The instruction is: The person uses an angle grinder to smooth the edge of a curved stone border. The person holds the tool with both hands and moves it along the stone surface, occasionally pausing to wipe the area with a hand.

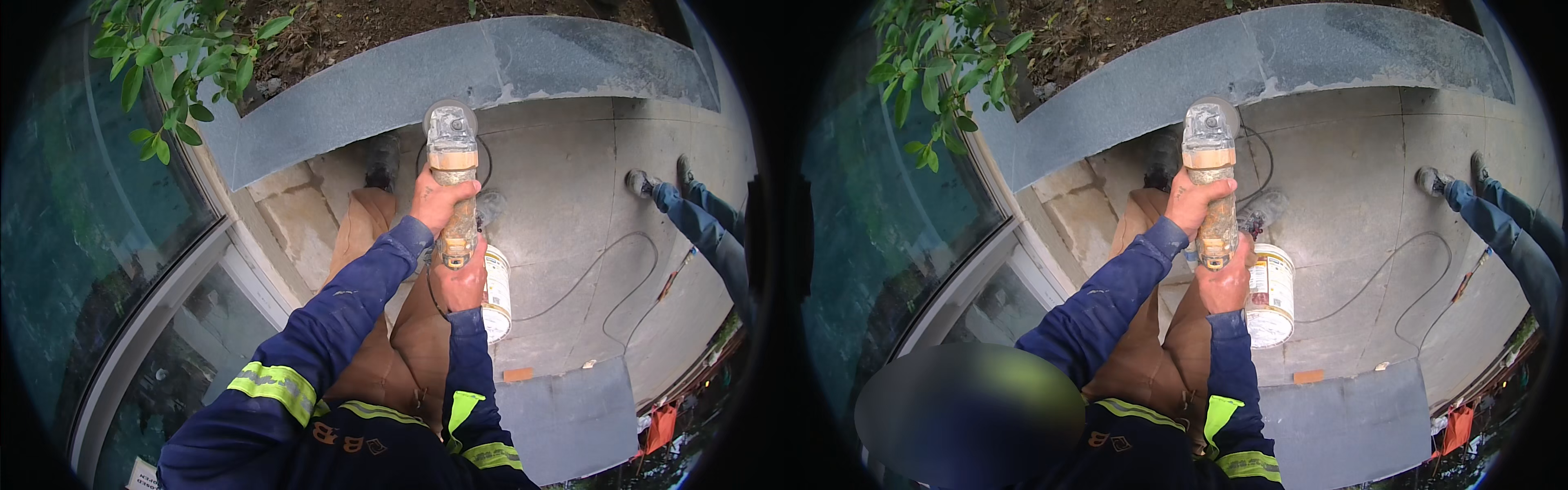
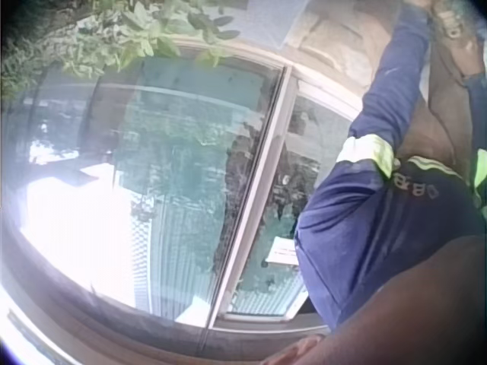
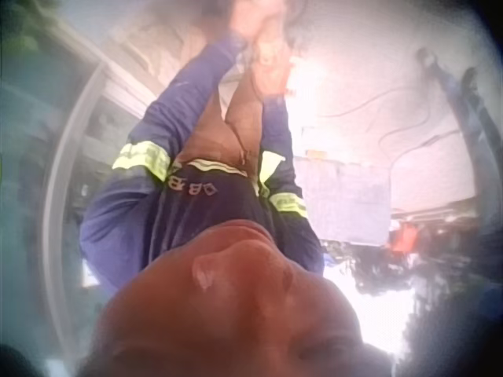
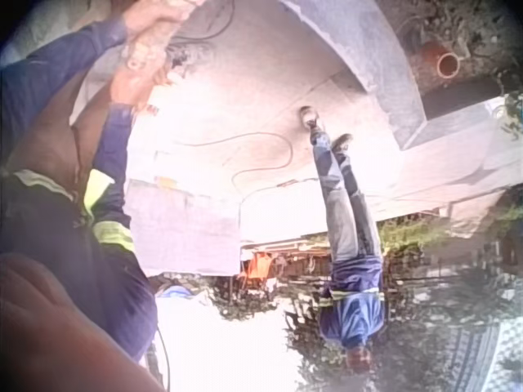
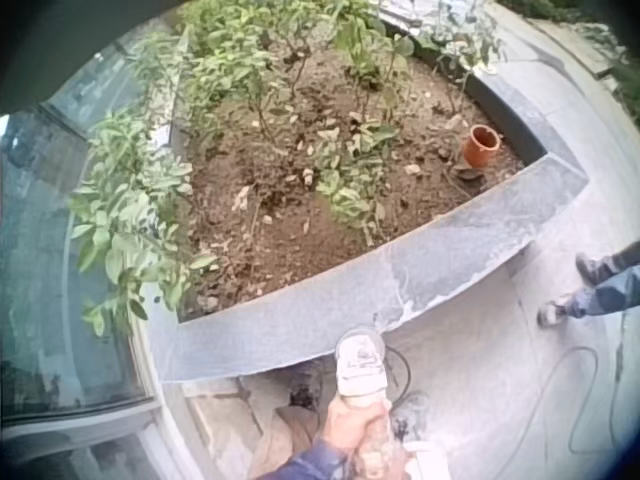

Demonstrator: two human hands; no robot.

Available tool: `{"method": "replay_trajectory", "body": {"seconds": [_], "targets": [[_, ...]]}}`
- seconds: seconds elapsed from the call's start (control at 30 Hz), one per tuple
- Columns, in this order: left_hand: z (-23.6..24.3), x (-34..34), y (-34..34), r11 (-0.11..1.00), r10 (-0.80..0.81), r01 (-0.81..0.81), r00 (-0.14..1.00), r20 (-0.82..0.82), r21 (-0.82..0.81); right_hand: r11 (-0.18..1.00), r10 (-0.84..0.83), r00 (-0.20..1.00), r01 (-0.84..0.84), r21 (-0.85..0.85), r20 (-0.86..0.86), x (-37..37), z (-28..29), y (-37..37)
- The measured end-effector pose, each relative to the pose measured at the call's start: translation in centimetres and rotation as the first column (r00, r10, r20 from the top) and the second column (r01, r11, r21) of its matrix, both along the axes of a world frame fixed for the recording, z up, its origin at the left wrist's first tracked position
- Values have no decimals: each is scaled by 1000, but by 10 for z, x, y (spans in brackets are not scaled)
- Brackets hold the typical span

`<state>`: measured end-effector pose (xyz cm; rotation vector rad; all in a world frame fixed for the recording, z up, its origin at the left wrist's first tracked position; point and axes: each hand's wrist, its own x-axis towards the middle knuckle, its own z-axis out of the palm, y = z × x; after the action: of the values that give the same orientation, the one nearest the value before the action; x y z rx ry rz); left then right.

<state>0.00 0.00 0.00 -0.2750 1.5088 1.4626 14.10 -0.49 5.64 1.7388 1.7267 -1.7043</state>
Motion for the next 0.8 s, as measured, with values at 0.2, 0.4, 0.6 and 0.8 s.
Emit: {"method": "replay_trajectory", "body": {"seconds": [0.2,0.4,0.6,0.8], "targets": [[-15,-17,41,996,-16,22,998,-68,89,986,-12,1000,14,167,-17,-8,-34,21],[5,12,9,1000,-11,10,998,58,7,998,-37,999,37,44,-2,14,3,-2],[0,9,3,1000,4,-4,1000,13,4,996,22,1000,-23,88,18,14,-9,-4],[-2,7,4,999,45,-44,999,-19,9,993,41,999,-38,115,-32,14,-16,-1]]}}
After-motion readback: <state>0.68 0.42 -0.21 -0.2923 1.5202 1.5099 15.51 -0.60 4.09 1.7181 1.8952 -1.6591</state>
